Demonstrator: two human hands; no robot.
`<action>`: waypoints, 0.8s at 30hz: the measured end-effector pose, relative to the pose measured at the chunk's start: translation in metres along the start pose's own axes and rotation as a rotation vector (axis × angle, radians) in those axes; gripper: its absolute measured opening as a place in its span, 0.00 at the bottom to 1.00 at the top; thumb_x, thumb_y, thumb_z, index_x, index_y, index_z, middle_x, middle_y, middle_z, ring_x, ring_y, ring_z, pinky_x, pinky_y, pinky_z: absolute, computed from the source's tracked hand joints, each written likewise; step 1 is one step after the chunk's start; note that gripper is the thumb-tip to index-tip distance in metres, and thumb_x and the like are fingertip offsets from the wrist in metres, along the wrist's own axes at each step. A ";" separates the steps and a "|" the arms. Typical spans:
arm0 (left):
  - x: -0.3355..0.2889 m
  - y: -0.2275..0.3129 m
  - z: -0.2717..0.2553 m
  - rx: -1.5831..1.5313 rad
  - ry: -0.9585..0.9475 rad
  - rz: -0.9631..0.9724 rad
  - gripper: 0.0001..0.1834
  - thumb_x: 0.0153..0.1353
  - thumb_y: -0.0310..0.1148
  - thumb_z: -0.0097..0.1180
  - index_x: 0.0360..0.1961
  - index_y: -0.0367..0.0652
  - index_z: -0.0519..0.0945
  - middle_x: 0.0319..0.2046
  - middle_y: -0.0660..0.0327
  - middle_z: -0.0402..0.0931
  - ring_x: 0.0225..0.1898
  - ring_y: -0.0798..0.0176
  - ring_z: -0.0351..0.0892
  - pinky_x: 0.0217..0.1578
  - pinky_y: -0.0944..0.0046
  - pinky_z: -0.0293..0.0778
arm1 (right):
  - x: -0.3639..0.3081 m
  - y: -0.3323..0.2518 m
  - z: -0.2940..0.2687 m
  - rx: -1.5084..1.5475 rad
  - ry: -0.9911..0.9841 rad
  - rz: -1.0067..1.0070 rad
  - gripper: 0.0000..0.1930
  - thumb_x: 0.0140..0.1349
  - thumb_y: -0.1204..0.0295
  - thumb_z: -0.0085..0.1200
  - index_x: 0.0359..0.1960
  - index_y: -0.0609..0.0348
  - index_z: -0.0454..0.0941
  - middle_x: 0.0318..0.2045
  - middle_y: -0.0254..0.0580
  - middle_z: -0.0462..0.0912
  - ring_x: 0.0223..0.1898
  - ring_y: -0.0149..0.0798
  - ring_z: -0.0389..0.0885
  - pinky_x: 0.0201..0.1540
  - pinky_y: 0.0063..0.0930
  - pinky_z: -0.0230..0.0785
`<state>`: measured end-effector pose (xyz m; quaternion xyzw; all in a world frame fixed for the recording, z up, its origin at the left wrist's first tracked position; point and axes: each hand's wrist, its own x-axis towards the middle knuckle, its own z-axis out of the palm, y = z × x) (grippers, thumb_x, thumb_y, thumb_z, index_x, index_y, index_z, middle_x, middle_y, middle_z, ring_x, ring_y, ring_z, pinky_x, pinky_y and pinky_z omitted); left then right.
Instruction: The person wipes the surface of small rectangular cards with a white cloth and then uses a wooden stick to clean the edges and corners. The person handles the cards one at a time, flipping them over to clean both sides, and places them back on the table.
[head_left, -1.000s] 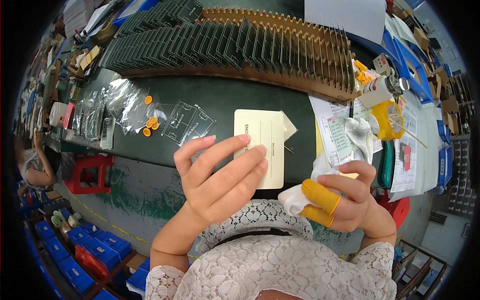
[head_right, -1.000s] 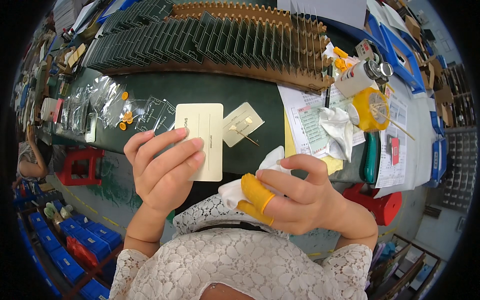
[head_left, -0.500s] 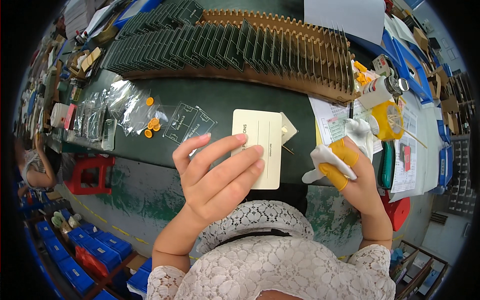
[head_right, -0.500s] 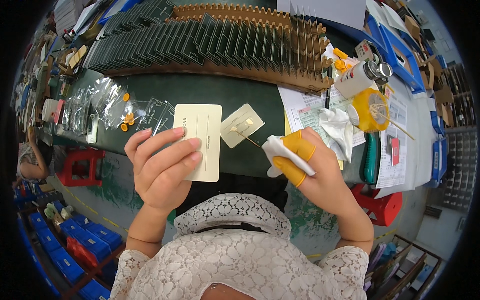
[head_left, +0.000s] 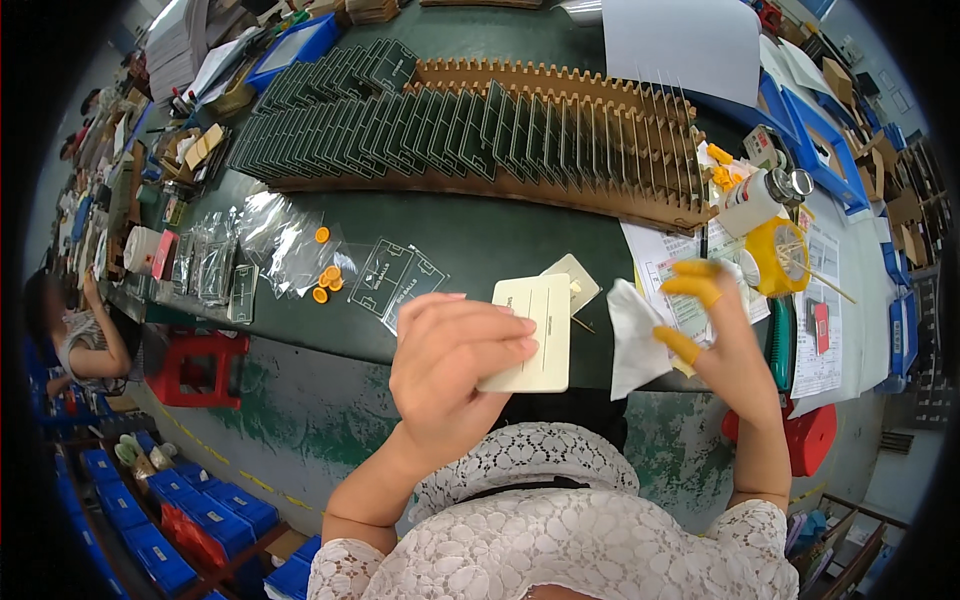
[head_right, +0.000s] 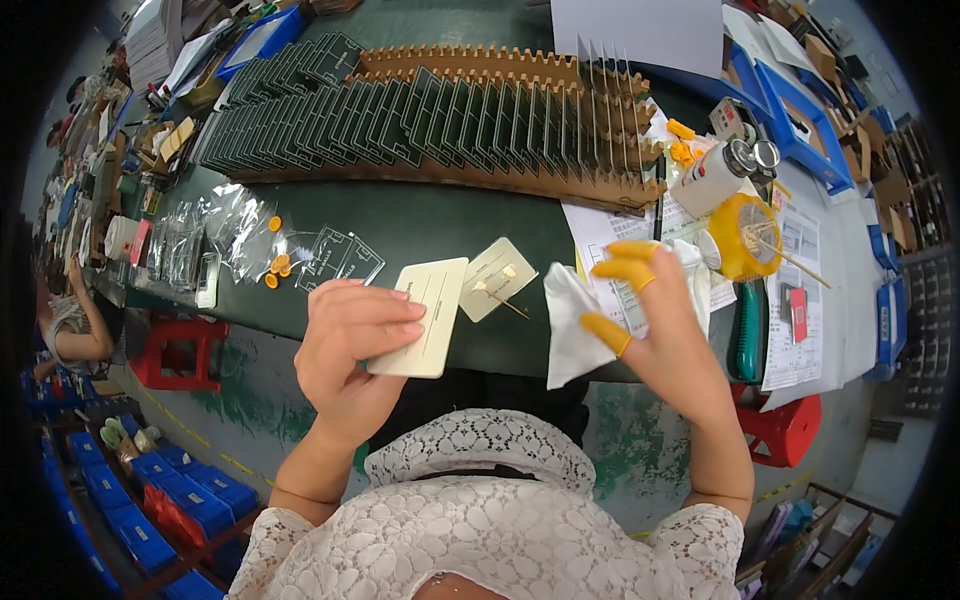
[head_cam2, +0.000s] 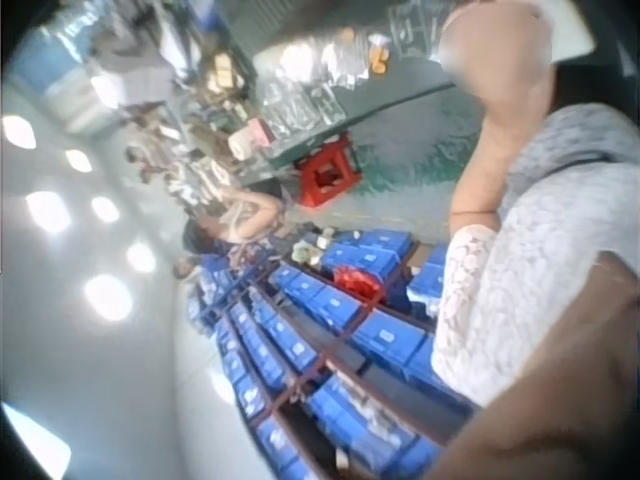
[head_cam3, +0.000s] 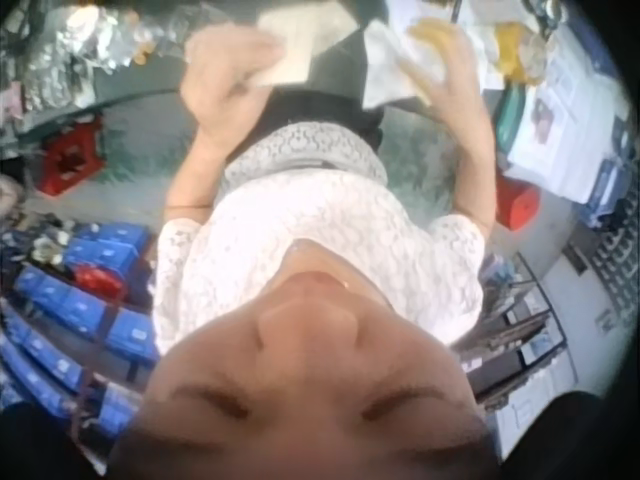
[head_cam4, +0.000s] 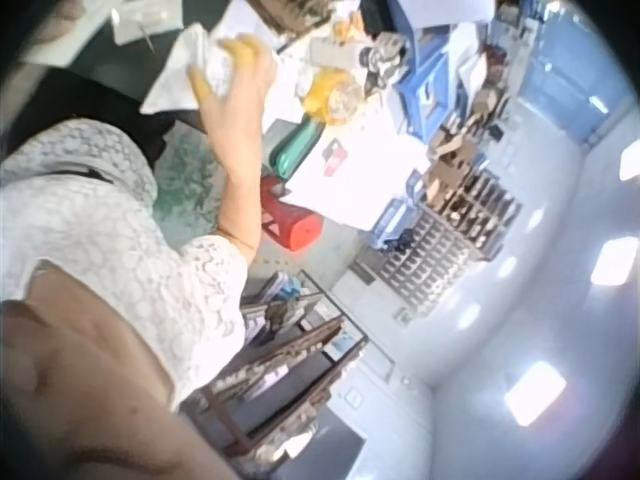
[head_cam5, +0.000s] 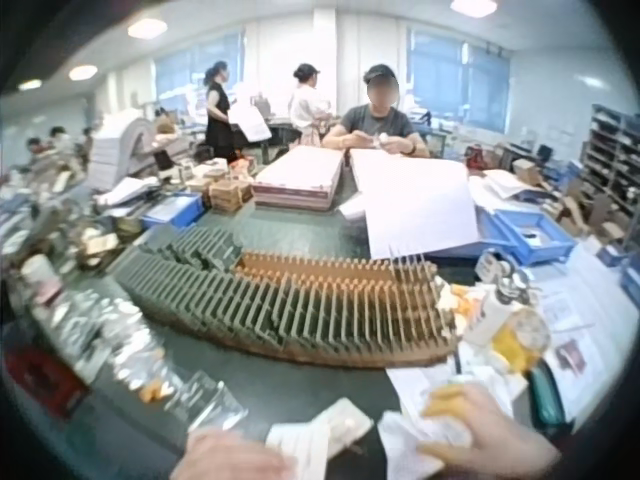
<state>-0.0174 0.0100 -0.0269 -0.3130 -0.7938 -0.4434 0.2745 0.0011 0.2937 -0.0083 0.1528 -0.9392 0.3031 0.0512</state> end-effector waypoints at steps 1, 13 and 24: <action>0.001 0.001 -0.001 0.023 -0.021 0.046 0.11 0.43 0.23 0.65 0.31 0.47 0.82 0.36 0.66 0.83 0.40 0.63 0.80 0.48 0.58 0.68 | 0.003 -0.003 -0.008 0.075 0.054 0.052 0.22 0.54 0.74 0.63 0.52 0.59 0.73 0.50 0.44 0.75 0.50 0.39 0.74 0.54 0.32 0.62; 0.009 0.026 0.002 -0.083 -0.275 0.360 0.06 0.48 0.27 0.64 0.29 0.48 0.80 0.39 0.64 0.83 0.44 0.61 0.81 0.46 0.62 0.71 | 0.036 -0.039 0.004 1.266 -0.482 0.236 0.36 0.58 0.82 0.59 0.68 0.59 0.57 0.57 0.44 0.69 0.39 0.23 0.72 0.44 0.19 0.70; -0.009 0.012 0.002 -1.122 -0.009 -0.904 0.19 0.62 0.18 0.52 0.53 0.35 0.67 0.51 0.54 0.72 0.53 0.61 0.73 0.56 0.63 0.69 | 0.023 -0.040 0.031 0.913 0.257 0.042 0.34 0.57 0.84 0.58 0.66 0.63 0.58 0.60 0.44 0.67 0.39 0.28 0.72 0.50 0.23 0.66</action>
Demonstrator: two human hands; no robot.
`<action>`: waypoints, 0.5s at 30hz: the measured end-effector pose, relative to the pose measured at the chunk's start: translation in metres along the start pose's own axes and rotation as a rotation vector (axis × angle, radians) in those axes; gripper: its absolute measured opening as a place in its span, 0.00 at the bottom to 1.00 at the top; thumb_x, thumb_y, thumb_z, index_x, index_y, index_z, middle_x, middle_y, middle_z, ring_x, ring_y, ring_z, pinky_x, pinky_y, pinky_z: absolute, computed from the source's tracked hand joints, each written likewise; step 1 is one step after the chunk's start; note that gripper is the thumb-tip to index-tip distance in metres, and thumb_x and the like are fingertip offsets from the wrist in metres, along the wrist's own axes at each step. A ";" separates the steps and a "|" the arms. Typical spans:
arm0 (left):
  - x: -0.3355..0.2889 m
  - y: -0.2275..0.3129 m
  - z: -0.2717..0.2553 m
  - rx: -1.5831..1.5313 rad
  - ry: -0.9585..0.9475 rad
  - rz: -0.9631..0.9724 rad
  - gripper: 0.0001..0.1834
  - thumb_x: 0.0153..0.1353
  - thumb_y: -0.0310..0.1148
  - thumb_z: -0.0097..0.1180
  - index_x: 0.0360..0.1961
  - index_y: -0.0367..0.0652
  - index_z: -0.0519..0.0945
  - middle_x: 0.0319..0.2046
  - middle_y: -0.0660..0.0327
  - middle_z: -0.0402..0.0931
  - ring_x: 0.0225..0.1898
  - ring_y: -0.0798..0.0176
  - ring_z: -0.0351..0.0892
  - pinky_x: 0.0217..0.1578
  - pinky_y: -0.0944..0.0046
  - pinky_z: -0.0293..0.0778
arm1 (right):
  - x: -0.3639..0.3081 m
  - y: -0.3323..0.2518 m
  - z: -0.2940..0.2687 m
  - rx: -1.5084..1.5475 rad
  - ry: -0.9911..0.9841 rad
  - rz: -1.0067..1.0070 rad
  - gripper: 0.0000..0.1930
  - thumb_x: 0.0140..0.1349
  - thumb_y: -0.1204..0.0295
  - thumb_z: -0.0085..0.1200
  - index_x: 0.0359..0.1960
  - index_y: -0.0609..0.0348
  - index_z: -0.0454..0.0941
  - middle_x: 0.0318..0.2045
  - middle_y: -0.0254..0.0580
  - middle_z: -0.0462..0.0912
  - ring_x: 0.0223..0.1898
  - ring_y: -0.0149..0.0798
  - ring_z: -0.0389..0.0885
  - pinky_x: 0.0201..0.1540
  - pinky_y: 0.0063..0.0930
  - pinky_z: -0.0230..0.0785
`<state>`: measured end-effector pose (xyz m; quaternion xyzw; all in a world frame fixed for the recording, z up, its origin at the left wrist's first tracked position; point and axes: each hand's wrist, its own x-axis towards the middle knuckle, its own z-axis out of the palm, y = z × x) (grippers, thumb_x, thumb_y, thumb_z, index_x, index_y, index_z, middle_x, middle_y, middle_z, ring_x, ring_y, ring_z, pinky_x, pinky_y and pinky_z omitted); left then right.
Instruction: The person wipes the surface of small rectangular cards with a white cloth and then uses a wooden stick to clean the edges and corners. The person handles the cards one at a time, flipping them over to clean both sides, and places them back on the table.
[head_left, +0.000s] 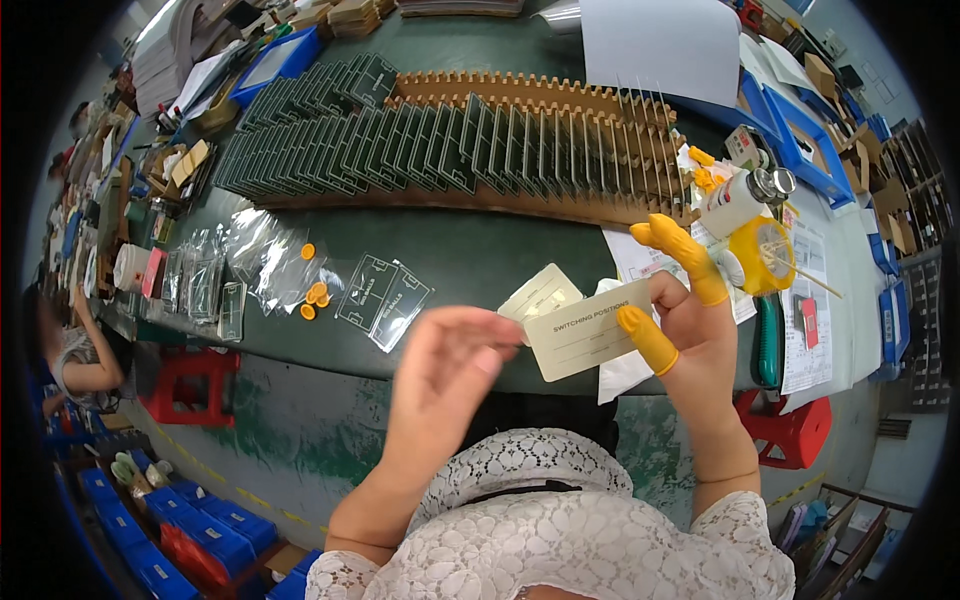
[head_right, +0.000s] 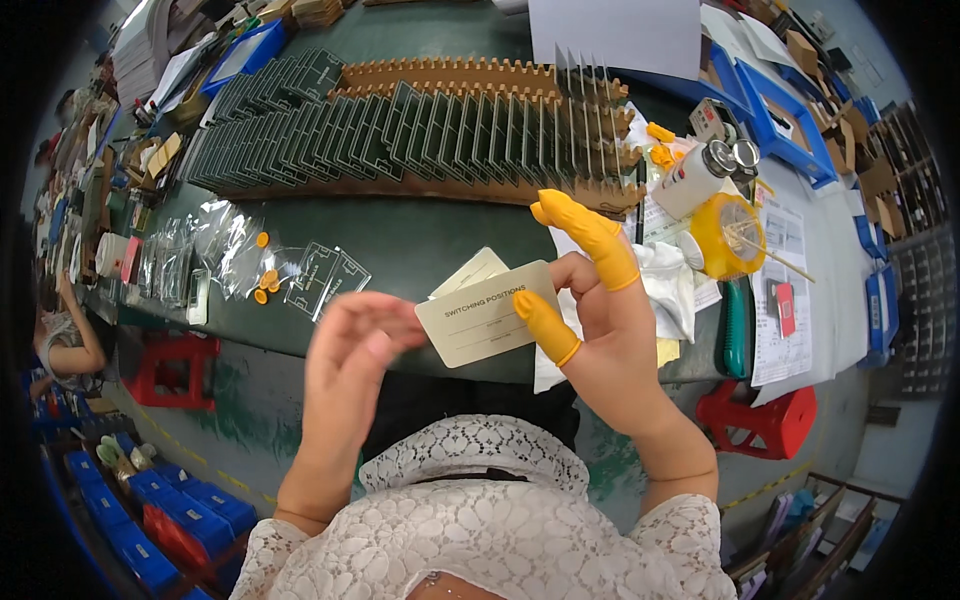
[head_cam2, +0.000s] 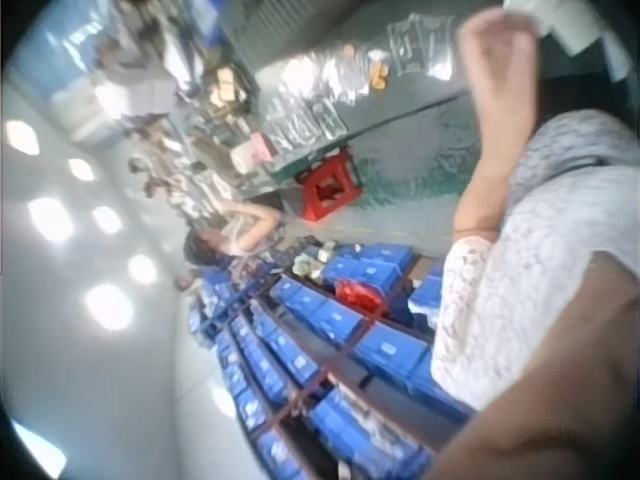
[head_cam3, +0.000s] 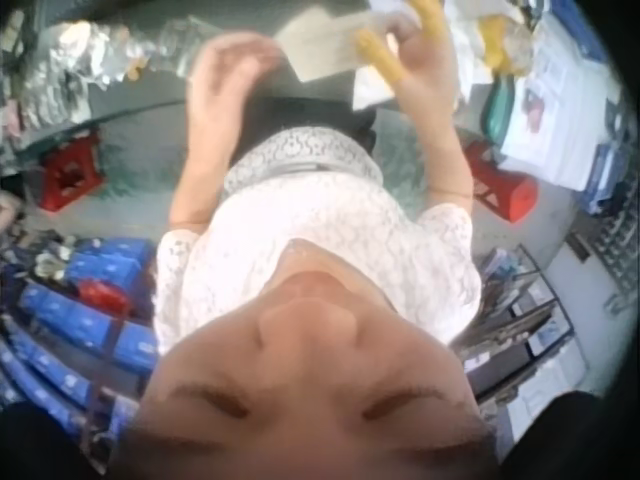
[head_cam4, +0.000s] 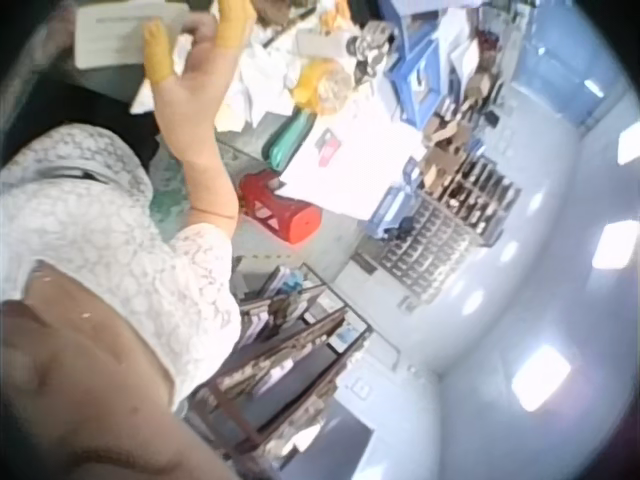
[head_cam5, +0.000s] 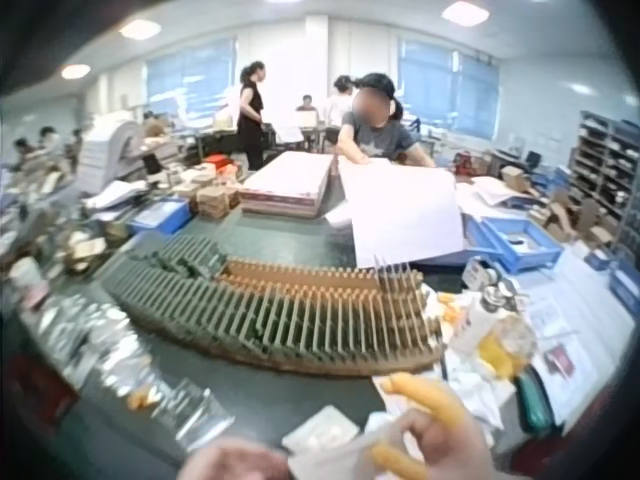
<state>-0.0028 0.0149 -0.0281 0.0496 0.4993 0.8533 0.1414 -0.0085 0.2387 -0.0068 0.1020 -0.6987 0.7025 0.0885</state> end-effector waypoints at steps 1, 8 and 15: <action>-0.002 0.000 0.005 -0.034 -0.068 -0.111 0.19 0.63 0.19 0.53 0.54 0.36 0.65 0.51 0.55 0.72 0.55 0.63 0.71 0.58 0.64 0.67 | -0.001 0.002 0.003 -0.023 -0.016 -0.016 0.34 0.57 0.84 0.58 0.66 0.63 0.58 0.60 0.44 0.66 0.39 0.28 0.73 0.50 0.24 0.66; 0.003 -0.007 0.021 -0.047 0.035 -0.199 0.11 0.62 0.22 0.57 0.43 0.36 0.70 0.44 0.59 0.76 0.48 0.72 0.74 0.52 0.69 0.71 | -0.011 0.007 0.013 -0.132 -0.082 -0.069 0.35 0.56 0.86 0.58 0.66 0.63 0.59 0.60 0.43 0.64 0.38 0.29 0.73 0.47 0.24 0.66; 0.003 -0.002 0.016 -0.074 0.128 -0.194 0.07 0.62 0.22 0.56 0.37 0.38 0.70 0.38 0.60 0.78 0.41 0.75 0.77 0.44 0.72 0.74 | -0.019 0.006 0.020 0.075 -0.173 0.203 0.38 0.54 0.86 0.60 0.66 0.61 0.57 0.59 0.40 0.65 0.38 0.31 0.74 0.46 0.26 0.67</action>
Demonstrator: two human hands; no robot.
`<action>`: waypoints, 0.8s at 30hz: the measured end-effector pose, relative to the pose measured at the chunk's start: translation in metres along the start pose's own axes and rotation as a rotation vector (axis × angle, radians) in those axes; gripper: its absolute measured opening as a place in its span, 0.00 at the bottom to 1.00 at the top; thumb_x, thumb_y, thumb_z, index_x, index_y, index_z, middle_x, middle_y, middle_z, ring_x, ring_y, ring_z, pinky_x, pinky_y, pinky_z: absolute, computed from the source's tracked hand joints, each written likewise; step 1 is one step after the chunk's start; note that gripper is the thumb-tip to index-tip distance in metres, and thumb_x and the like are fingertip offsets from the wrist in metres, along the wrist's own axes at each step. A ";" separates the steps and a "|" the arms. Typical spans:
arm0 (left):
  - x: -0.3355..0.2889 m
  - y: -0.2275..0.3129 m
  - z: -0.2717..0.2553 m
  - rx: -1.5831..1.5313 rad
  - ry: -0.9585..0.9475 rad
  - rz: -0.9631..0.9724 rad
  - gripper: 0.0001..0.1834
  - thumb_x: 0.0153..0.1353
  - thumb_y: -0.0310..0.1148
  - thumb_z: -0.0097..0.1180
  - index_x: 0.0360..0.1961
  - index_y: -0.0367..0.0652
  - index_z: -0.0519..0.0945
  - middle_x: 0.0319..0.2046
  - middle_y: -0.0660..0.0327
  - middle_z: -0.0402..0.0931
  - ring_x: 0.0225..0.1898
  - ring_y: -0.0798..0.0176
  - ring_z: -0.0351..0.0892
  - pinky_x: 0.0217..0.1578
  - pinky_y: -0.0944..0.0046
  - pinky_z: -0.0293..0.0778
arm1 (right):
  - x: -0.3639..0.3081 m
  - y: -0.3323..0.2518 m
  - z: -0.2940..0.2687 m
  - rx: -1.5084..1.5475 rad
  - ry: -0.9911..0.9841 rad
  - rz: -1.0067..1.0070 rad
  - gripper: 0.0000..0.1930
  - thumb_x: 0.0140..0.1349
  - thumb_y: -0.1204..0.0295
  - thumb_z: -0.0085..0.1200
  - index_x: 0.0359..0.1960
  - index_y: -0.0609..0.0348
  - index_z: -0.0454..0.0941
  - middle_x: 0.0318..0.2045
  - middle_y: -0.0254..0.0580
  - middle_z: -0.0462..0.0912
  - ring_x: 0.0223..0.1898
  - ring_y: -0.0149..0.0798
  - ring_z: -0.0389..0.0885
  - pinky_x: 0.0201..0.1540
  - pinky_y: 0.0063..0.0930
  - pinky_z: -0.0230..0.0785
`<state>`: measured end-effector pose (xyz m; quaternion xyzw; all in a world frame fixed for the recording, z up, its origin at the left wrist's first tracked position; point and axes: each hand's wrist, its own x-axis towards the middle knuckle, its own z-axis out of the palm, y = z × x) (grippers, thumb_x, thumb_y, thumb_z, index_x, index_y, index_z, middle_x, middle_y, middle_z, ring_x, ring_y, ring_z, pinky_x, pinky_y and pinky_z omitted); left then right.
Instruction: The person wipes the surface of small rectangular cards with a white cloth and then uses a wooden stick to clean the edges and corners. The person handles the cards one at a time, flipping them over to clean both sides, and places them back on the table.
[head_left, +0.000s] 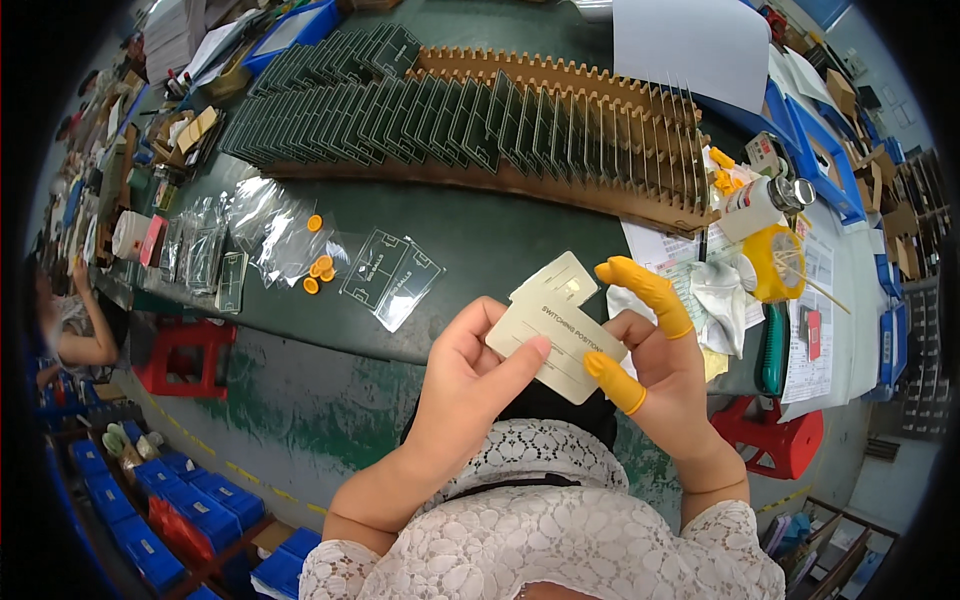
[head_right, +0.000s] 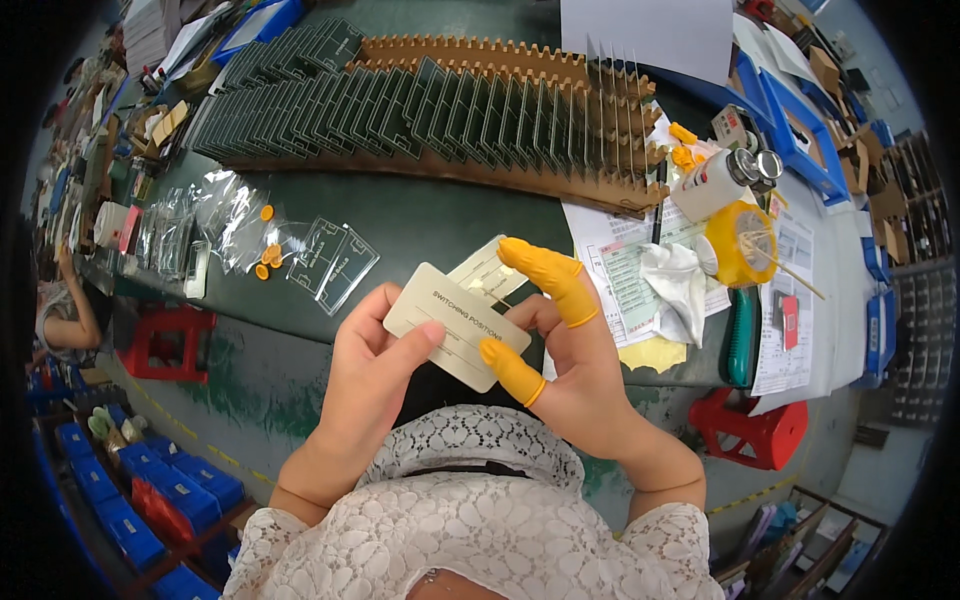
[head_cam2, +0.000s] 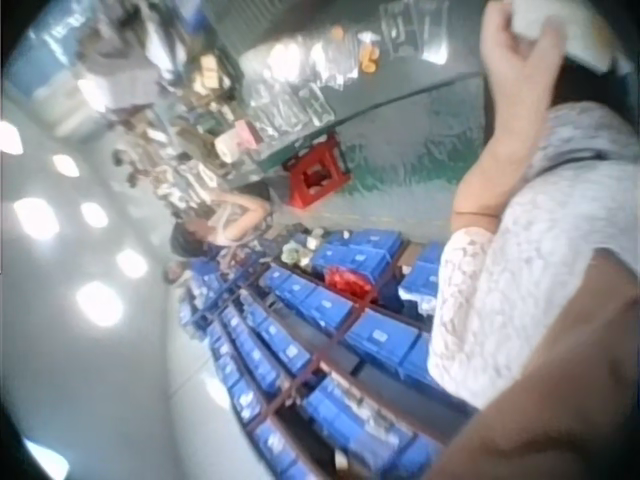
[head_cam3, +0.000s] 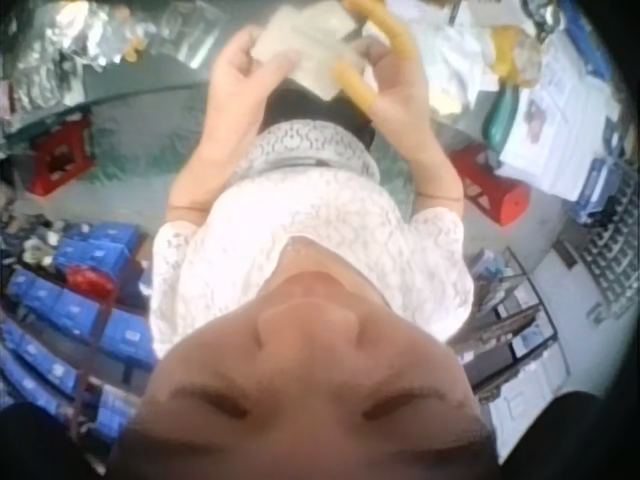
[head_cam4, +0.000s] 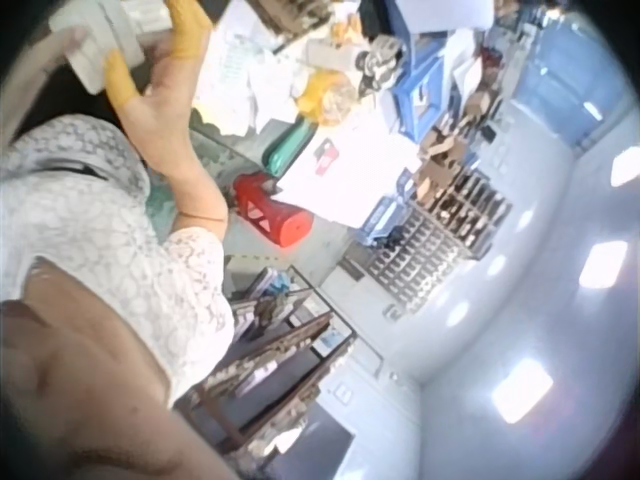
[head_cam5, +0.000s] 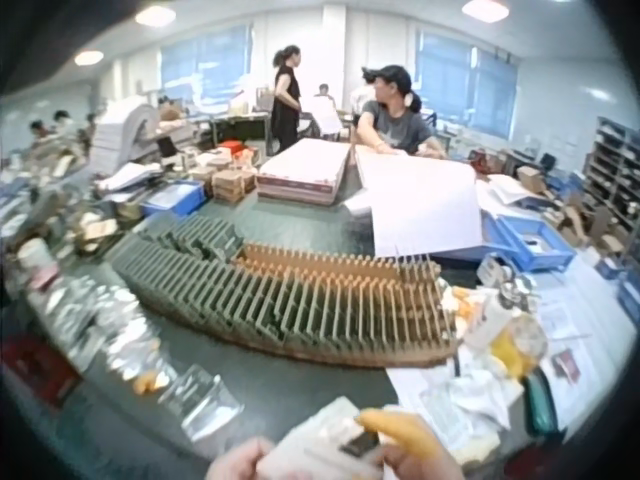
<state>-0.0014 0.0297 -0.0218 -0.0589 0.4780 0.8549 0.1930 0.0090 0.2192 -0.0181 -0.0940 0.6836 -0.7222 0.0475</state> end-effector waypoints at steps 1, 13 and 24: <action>0.000 0.000 -0.001 0.005 0.002 0.008 0.07 0.62 0.22 0.56 0.37 0.38 0.70 0.38 0.60 0.78 0.40 0.75 0.77 0.43 0.72 0.75 | 0.000 0.001 0.000 0.002 -0.008 -0.002 0.38 0.54 0.85 0.60 0.67 0.61 0.57 0.59 0.40 0.64 0.39 0.31 0.74 0.46 0.26 0.67; 0.000 0.007 -0.008 0.075 0.036 0.056 0.07 0.62 0.23 0.56 0.37 0.38 0.69 0.38 0.59 0.78 0.40 0.73 0.78 0.43 0.71 0.75 | -0.003 0.005 -0.018 -0.033 0.077 -0.010 0.33 0.59 0.79 0.58 0.66 0.61 0.59 0.58 0.45 0.70 0.47 0.32 0.77 0.50 0.26 0.63; 0.002 0.007 -0.004 0.089 0.081 0.031 0.06 0.62 0.25 0.55 0.38 0.38 0.70 0.38 0.58 0.79 0.41 0.71 0.79 0.44 0.69 0.75 | -0.002 0.012 -0.021 0.106 0.060 -0.010 0.29 0.61 0.82 0.54 0.65 0.64 0.59 0.58 0.49 0.68 0.49 0.36 0.77 0.54 0.30 0.65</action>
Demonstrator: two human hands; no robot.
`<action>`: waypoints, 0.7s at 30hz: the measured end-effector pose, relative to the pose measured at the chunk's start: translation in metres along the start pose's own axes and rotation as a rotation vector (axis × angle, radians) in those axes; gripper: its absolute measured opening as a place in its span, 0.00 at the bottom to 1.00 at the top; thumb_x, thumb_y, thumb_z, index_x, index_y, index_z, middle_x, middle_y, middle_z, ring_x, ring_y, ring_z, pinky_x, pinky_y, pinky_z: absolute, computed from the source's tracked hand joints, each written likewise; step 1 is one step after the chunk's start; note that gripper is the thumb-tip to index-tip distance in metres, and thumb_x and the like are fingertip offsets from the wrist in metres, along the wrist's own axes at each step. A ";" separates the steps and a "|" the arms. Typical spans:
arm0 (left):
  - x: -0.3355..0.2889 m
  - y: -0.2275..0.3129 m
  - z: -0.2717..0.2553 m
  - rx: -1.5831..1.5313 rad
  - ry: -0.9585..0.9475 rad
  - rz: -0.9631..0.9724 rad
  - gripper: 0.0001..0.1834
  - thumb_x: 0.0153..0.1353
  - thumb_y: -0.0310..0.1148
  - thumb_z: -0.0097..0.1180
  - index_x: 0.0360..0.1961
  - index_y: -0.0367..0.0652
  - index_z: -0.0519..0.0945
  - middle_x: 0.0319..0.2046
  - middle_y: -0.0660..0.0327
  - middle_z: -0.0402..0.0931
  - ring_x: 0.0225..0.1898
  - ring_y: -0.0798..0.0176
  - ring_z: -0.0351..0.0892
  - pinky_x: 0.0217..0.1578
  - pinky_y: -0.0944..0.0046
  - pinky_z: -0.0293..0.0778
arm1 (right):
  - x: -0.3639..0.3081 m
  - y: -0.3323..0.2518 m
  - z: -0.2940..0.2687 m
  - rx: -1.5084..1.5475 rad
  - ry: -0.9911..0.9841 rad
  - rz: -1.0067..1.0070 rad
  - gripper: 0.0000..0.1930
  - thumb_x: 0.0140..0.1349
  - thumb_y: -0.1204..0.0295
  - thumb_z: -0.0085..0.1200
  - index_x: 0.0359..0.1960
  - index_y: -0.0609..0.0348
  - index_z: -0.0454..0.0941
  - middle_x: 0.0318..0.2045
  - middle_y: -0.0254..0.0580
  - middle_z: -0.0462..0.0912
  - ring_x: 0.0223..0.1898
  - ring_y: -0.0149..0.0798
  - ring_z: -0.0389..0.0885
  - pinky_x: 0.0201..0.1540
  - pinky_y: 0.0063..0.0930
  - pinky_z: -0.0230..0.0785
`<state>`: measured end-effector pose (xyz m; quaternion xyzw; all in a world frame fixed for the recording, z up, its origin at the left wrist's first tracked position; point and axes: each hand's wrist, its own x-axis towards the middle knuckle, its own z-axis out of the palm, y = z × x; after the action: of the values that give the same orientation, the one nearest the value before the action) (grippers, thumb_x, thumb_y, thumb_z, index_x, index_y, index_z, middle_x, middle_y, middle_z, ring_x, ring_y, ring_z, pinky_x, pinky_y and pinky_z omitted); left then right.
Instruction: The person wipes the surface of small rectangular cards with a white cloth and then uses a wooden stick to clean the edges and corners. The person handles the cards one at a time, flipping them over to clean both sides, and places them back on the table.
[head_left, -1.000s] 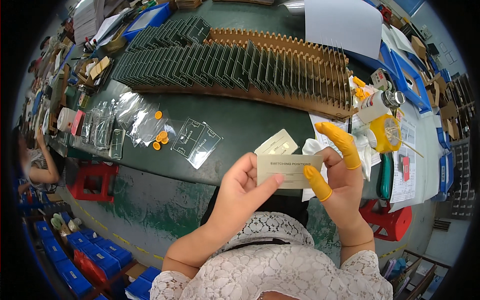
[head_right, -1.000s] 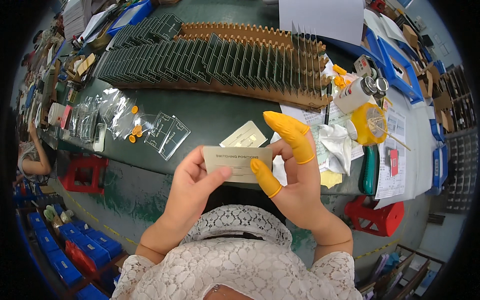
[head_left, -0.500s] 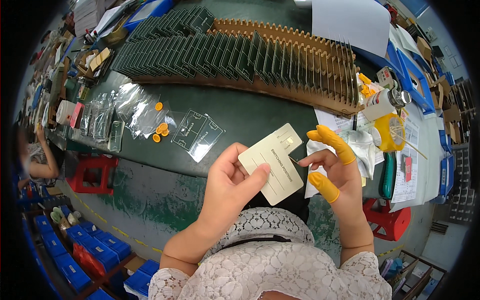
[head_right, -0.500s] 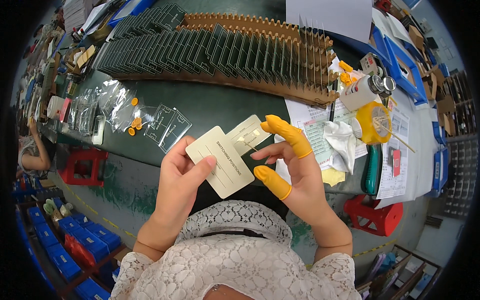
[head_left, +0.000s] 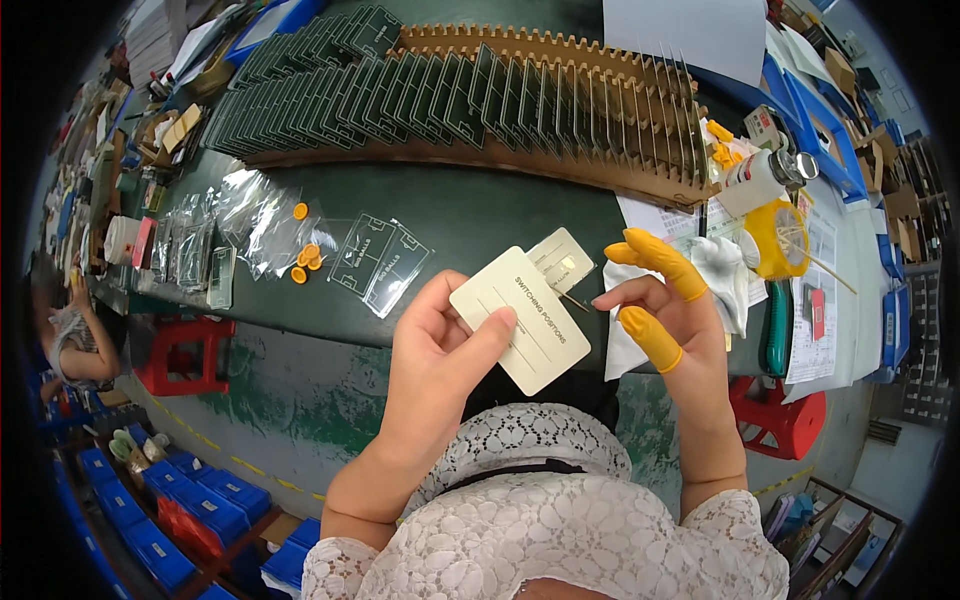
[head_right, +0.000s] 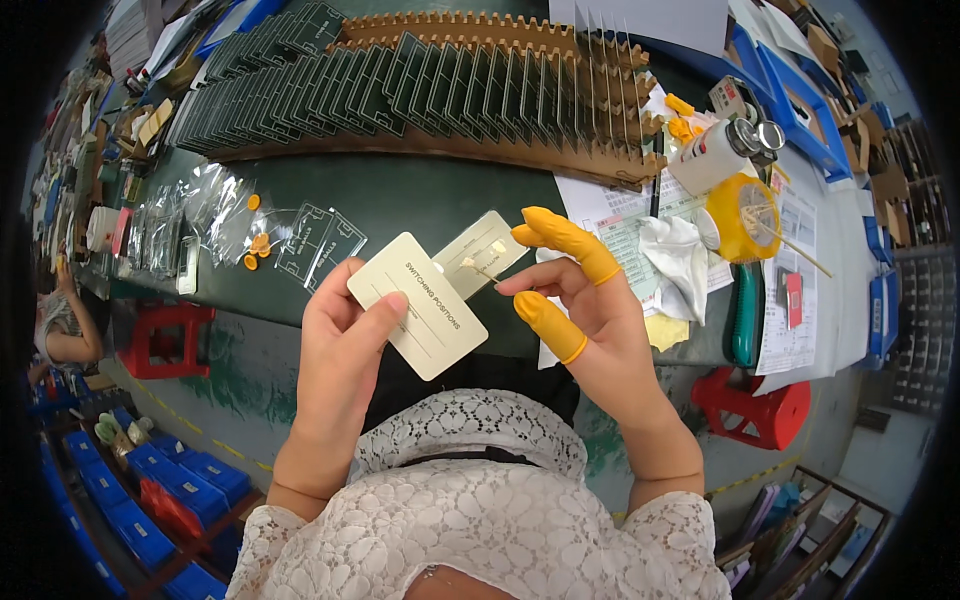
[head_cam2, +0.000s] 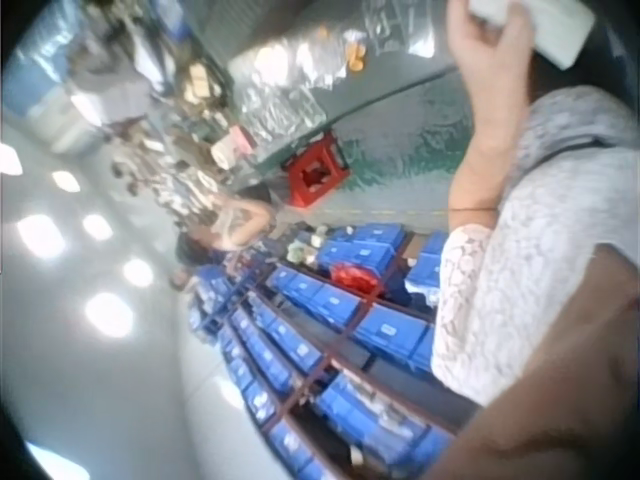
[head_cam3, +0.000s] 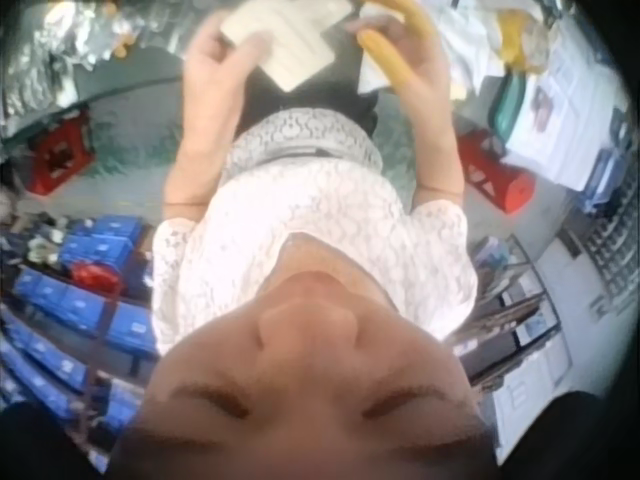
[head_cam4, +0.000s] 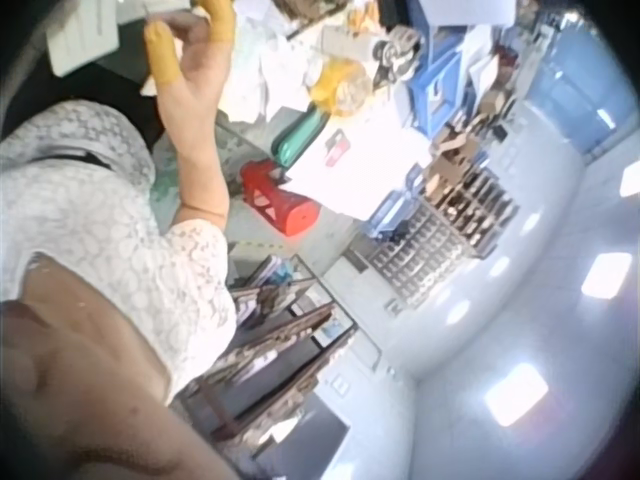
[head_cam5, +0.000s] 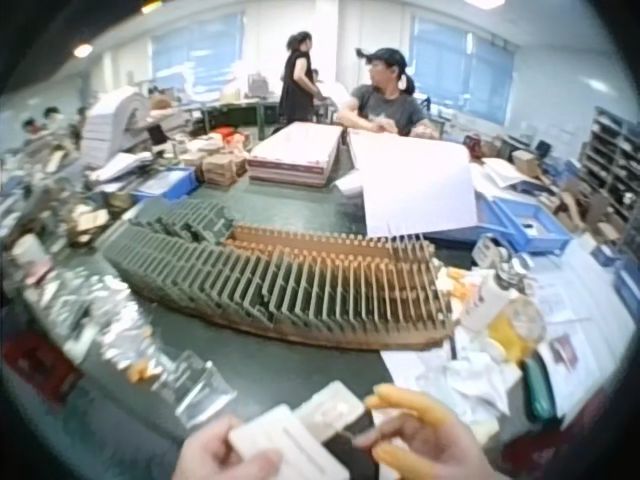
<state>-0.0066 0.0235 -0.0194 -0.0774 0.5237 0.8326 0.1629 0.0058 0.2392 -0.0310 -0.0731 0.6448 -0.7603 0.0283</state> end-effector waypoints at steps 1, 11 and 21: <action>0.000 -0.001 -0.001 0.018 0.002 0.008 0.06 0.63 0.25 0.54 0.38 0.37 0.71 0.38 0.57 0.79 0.41 0.69 0.80 0.45 0.68 0.74 | 0.000 0.001 0.000 0.007 -0.003 0.000 0.29 0.62 0.82 0.53 0.65 0.64 0.59 0.59 0.49 0.68 0.49 0.36 0.77 0.54 0.30 0.65; 0.001 -0.001 -0.002 0.037 0.113 0.147 0.06 0.62 0.22 0.55 0.36 0.39 0.70 0.35 0.61 0.78 0.36 0.75 0.78 0.39 0.73 0.73 | -0.004 -0.001 -0.029 -0.365 0.285 -0.143 0.21 0.60 0.80 0.56 0.57 0.63 0.72 0.51 0.43 0.77 0.45 0.32 0.77 0.51 0.26 0.64; 0.004 0.003 0.000 0.081 0.147 0.165 0.06 0.62 0.23 0.55 0.34 0.39 0.69 0.33 0.63 0.76 0.36 0.77 0.73 0.40 0.73 0.70 | 0.016 0.011 -0.057 -1.060 0.227 -0.092 0.09 0.55 0.74 0.62 0.38 0.62 0.81 0.34 0.44 0.76 0.42 0.47 0.71 0.47 0.35 0.63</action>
<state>-0.0111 0.0232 -0.0181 -0.0881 0.5721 0.8134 0.0582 -0.0186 0.2904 -0.0497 -0.0228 0.9349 -0.3348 -0.1156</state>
